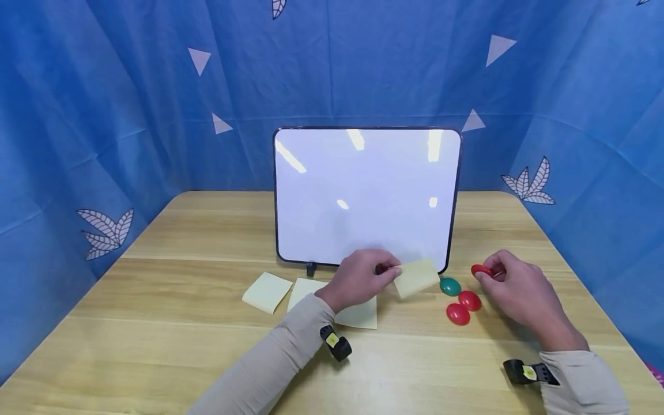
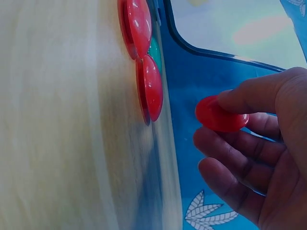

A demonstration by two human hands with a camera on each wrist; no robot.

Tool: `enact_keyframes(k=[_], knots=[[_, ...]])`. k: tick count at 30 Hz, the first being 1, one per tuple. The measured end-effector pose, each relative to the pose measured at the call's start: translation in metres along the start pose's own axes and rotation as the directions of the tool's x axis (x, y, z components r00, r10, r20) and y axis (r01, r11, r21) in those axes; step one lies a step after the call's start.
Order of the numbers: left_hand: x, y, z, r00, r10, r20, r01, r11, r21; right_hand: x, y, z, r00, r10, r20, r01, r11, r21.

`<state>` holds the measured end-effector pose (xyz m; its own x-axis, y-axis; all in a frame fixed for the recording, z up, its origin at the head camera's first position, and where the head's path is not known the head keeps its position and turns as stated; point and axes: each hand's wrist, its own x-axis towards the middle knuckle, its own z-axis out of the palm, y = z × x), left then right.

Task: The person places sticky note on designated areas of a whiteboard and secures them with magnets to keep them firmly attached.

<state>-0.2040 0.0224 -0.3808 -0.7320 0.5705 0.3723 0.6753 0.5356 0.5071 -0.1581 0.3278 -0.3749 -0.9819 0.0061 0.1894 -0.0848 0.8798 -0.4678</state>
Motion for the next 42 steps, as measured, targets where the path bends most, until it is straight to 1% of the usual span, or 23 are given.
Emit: enact_keyframes(k=[3, 5, 8, 11, 15, 18, 20, 23, 28, 31, 33, 34, 37, 40, 41, 42], knots=[[0.0, 0.0, -0.001, 0.999, -0.03, -0.037, 0.027, 0.996, -0.084, 0.001, -0.002, 0.0, 1.0, -0.006, -0.007, 0.006, 1.0, 0.005], [0.001, 0.0, -0.001, 0.996, -0.057, -0.068, 0.046, 0.987, -0.153, 0.001, -0.003, -0.001, 1.0, -0.008, -0.007, 0.008, 1.0, 0.011], [0.002, 0.0, -0.001, 0.99, -0.085, -0.111, 0.056, 0.969, -0.241, 0.001, -0.006, -0.003, 1.0, -0.015, -0.022, 0.016, 0.999, 0.034], [0.003, -0.001, -0.002, 0.985, -0.098, -0.14, 0.053, 0.955, -0.292, 0.0, -0.01, -0.004, 0.999, -0.028, -0.045, 0.031, 0.997, 0.066], [0.002, -0.001, -0.004, 0.984, -0.11, -0.142, 0.055, 0.936, -0.347, -0.003, -0.017, -0.005, 0.998, -0.025, -0.057, 0.032, 0.993, 0.117], [0.002, 0.0, -0.004, 0.983, -0.128, -0.134, 0.069, 0.922, -0.38, -0.004, -0.02, -0.004, 0.999, 0.002, -0.037, 0.005, 0.983, 0.182], [0.002, 0.001, -0.004, 0.981, -0.14, -0.133, 0.077, 0.916, -0.395, -0.003, -0.02, -0.004, 1.0, 0.017, -0.015, -0.013, 0.97, 0.241], [0.003, 0.004, -0.005, 0.979, -0.156, -0.133, 0.087, 0.904, -0.418, -0.002, -0.018, -0.003, 0.999, 0.029, 0.017, -0.033, 0.938, 0.346], [0.007, 0.005, -0.003, 0.976, -0.178, -0.124, 0.107, 0.891, -0.442, 0.0, -0.013, -0.003, 0.999, 0.031, 0.04, -0.047, 0.865, 0.499], [0.01, 0.002, -0.001, 0.975, -0.198, -0.104, 0.126, 0.872, -0.473, 0.004, -0.011, -0.005, 0.999, 0.024, 0.033, -0.038, 0.833, 0.551], [0.013, 0.0, -0.002, 0.973, -0.21, -0.092, 0.137, 0.853, -0.503, 0.007, -0.011, -0.006, 0.999, 0.018, 0.028, -0.031, 0.814, 0.58], [0.014, -0.001, -0.003, 0.972, -0.217, -0.088, 0.142, 0.845, -0.516, 0.009, -0.012, -0.008, 1.0, 0.012, 0.025, -0.025, 0.799, 0.601], [0.019, -0.003, -0.008, 0.968, -0.236, -0.086, 0.152, 0.822, -0.55, 0.015, -0.015, -0.011, 1.0, -0.016, 0.021, -0.003, 0.727, 0.687], [0.023, -0.005, -0.015, 0.962, -0.259, -0.091, 0.162, 0.803, -0.574, 0.022, -0.021, -0.015, 0.998, -0.057, 0.012, 0.029, 0.659, 0.751], [0.024, -0.005, -0.017, 0.96, -0.266, -0.092, 0.165, 0.797, -0.581, 0.024, -0.023, -0.017, 0.998, -0.066, 0.012, 0.034, 0.642, 0.766], [0.025, -0.005, -0.019, 0.958, -0.272, -0.093, 0.168, 0.792, -0.587, 0.026, -0.024, -0.019, 0.997, -0.074, 0.008, 0.041, 0.641, 0.766]])
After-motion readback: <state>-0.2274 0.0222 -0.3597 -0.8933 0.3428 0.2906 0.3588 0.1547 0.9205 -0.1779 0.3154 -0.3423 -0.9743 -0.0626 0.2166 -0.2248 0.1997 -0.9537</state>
